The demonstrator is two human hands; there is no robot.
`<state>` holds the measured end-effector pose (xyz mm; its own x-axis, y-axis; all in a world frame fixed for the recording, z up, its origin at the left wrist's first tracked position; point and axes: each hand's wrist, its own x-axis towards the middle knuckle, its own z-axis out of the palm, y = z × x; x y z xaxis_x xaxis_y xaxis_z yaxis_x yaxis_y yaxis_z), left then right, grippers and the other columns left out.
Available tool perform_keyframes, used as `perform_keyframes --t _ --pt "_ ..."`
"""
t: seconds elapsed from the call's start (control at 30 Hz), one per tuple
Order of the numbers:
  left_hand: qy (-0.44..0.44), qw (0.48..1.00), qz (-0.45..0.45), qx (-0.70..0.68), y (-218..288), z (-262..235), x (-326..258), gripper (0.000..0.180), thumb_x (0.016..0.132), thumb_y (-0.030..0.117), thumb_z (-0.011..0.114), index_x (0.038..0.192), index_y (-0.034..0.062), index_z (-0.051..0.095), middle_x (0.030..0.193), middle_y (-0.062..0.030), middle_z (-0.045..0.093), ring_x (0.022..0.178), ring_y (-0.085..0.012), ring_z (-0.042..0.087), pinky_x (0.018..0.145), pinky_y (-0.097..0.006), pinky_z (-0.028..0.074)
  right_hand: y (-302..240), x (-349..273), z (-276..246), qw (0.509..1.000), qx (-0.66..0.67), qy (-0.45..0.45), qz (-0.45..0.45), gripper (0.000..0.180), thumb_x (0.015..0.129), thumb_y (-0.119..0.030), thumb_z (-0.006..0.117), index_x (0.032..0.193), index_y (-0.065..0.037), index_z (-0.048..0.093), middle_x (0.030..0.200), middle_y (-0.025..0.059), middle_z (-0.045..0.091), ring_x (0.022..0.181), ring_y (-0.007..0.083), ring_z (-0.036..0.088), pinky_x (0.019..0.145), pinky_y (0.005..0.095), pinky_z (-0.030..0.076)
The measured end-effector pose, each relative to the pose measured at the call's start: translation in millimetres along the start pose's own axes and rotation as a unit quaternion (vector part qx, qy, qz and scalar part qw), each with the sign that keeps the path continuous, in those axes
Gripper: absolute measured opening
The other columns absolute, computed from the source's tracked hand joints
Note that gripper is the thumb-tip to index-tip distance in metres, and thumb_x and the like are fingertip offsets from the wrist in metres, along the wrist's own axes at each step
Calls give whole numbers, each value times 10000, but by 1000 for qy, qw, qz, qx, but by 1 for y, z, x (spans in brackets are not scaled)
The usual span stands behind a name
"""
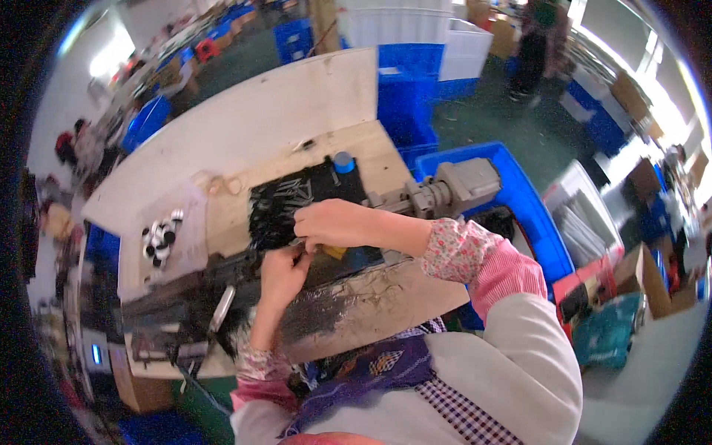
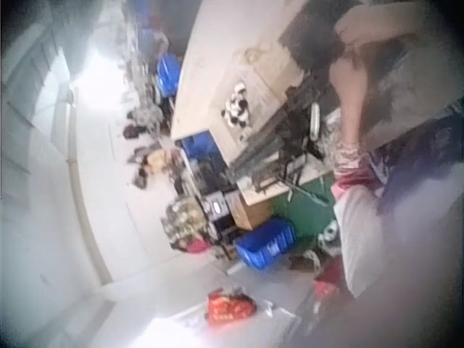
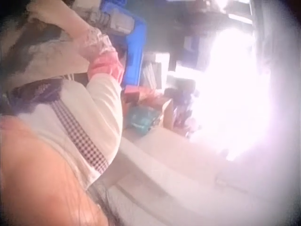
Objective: Processing and arranging hair fibers on a specialized industrial machine for wig or hair extension manufacturing.
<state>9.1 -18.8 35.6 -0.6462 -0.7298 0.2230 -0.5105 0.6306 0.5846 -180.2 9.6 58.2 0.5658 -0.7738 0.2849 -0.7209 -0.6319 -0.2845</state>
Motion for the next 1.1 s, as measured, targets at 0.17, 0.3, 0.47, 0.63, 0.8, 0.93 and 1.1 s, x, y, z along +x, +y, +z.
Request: perform_keyframes --t 0.17,0.3,0.47,0.63,0.8,0.93,1.1 --pt "100 946 134 276 -13 -37 -23 91 718 94 589 770 64 658 781 -59 585 697 -233 618 575 -372 510 -13 30 24 990 -10 117 -72 102 714 -96 611 778 -63 539 732 74 541 751 261 581 656 360 497" --pt "270 924 136 233 -23 -49 -40 78 792 58 605 844 12 641 798 -97 599 587 -223 585 519 -323 489 -15 45 26 980 82 161 -80 170 703 -37 608 871 -52 629 839 111 622 819 316 596 746 410 497" --pt "206 814 -267 -473 -22 10 -98 345 995 293 446 1027 -13 604 721 -66 601 420 -79 448 383 -205 342 8 69 52 981 113 158 -19 179 815 -152 645 856 23 637 800 143 637 731 313 618 681 362 503" --pt "3 312 -123 -942 -65 -37 -80 578 980 494 352 958 -39 575 614 -52 493 369 -85 351 342 -228 274 -2 70 47 982 145 113 35 176 820 -150 641 862 20 646 794 146 639 728 322 616 678 365 496" --pt "-19 295 -143 -945 -25 -63 -71 461 956 430 449 991 -29 479 578 -39 468 334 -86 392 301 -221 260 -9 67 50 983 136 116 43 145 791 -107 647 866 17 640 805 139 637 757 319 615 693 369 493" --pt "-15 245 -100 -964 -23 -60 -70 441 946 392 490 1029 -40 459 585 -45 477 337 -88 398 302 -213 273 -15 62 52 989 87 116 29 157 718 -23 642 871 6 615 823 129 616 791 317 613 702 386 493" --pt "14 368 -138 -919 -18 -49 -65 446 937 387 508 1073 -37 480 585 -41 476 343 -92 402 300 -224 283 -13 61 54 990 44 133 5 80 709 -79 592 769 -28 597 756 147 598 777 345 622 690 438 509"
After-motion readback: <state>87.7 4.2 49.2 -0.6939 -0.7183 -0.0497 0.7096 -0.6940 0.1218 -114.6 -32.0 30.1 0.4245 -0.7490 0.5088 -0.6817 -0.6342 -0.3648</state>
